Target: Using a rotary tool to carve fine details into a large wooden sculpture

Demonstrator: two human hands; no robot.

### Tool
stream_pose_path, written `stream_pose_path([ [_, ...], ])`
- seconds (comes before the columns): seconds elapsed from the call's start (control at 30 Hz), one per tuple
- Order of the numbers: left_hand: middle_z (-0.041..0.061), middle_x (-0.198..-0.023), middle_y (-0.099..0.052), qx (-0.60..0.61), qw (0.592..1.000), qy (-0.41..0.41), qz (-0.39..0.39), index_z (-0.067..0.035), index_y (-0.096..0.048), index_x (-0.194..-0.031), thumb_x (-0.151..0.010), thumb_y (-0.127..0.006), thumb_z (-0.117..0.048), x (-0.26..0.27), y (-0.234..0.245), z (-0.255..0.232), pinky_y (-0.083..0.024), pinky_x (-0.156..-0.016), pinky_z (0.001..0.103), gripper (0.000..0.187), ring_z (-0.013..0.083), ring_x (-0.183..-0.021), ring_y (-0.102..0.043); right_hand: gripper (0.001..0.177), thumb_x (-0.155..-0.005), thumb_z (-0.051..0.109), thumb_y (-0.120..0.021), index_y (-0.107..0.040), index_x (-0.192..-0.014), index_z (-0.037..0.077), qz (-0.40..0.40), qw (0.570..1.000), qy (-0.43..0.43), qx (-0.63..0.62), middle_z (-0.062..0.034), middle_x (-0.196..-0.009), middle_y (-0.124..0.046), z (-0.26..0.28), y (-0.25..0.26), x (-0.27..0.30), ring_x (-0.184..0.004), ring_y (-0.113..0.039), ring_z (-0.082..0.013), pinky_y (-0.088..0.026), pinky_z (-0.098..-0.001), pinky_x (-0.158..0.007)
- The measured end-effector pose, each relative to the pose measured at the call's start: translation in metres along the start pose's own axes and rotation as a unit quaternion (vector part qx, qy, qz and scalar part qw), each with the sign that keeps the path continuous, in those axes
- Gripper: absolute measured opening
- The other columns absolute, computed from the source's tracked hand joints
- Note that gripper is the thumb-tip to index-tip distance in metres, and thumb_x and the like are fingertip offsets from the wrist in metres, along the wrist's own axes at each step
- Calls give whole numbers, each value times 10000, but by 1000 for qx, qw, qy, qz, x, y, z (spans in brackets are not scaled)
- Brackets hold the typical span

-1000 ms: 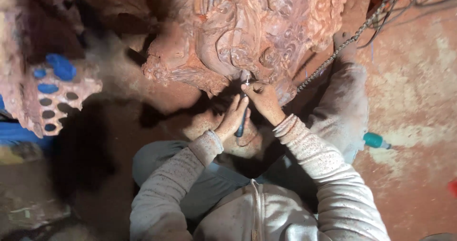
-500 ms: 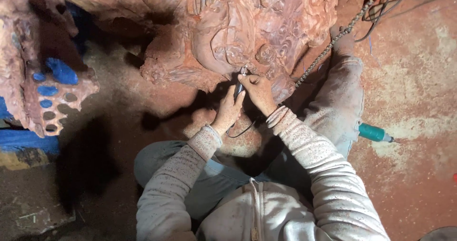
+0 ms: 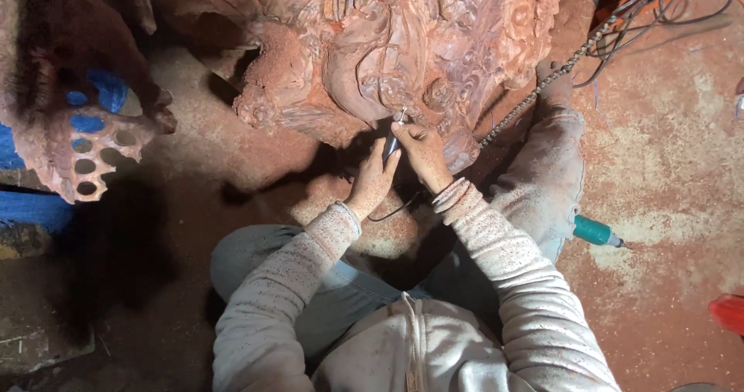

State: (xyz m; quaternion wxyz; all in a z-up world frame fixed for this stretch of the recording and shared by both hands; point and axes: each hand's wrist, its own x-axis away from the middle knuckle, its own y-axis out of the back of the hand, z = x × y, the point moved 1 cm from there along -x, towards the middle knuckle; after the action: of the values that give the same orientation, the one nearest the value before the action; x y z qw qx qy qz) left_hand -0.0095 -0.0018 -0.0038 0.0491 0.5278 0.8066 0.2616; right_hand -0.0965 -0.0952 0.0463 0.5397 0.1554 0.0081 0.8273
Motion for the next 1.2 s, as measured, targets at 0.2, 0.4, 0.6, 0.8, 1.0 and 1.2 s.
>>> stream_pose_path([
  [0.2, 204, -1146, -705, -21, 997, 52, 44, -223, -495, -1371, -1040, -500, -472, -2, 10, -7, -545, -950, 548, 414, 411, -1126, -673, 291, -957, 350, -727, -800, -810, 110, -14, 999, 14, 25, -70, -667, -671, 1, -5, 3, -757, -633, -141, -505, -281, -687],
  [0.4, 209, -1237, -679, -10, 997, 60, 45, -233, -459, -1416, -1043, -502, -475, -7, 14, 7, -520, -1000, 555, 447, 411, -1196, -637, 319, -971, 355, -737, -789, -810, 85, 1, 999, 51, 12, -123, -777, -700, 0, -5, 3, -872, -672, -207, -529, -344, -790],
  [0.6, 193, -1252, -681, -25, 995, 74, 67, -273, -456, -1431, -1027, -516, -480, -7, 12, 6, -527, -1007, 530, 458, 390, -1214, -632, 332, -993, 314, -701, -761, -766, 79, 1, 999, 46, 26, -78, -701, -648, 5, -6, 7, -803, -609, -170, -492, -317, -754],
  [0.8, 207, -1299, -659, -33, 995, 71, 58, -251, -449, -1446, -1036, -501, -476, -2, 25, -7, -517, -1018, 546, 471, 408, -1223, -623, 343, -999, 318, -699, -748, -764, 73, 18, 997, 71, 21, -94, -709, -628, 7, -8, 5, -841, -604, -192, -484, -336, -781],
  [1.0, 186, -1344, -641, -35, 994, 80, 60, -248, -433, -1476, -1022, -511, -500, -9, 10, 19, -516, -1034, 514, 525, 373, -1255, -610, 367, -1001, 307, -710, -726, -724, 67, 21, 997, 69, 23, -92, -699, -626, -15, -7, -2, -811, -616, -200, -484, -339, -758],
  [1.2, 237, -1350, -624, -50, 995, 57, 58, -166, -433, -1487, -1036, -505, -471, -4, 24, 0, -515, -1026, 542, 549, 412, -1251, -604, 384, -1005, 314, -695, -711, -730, 47, 19, 998, 63, 19, -100, -717, -606, 5, -10, 5, -810, -610, -207, -478, -354, -760],
])
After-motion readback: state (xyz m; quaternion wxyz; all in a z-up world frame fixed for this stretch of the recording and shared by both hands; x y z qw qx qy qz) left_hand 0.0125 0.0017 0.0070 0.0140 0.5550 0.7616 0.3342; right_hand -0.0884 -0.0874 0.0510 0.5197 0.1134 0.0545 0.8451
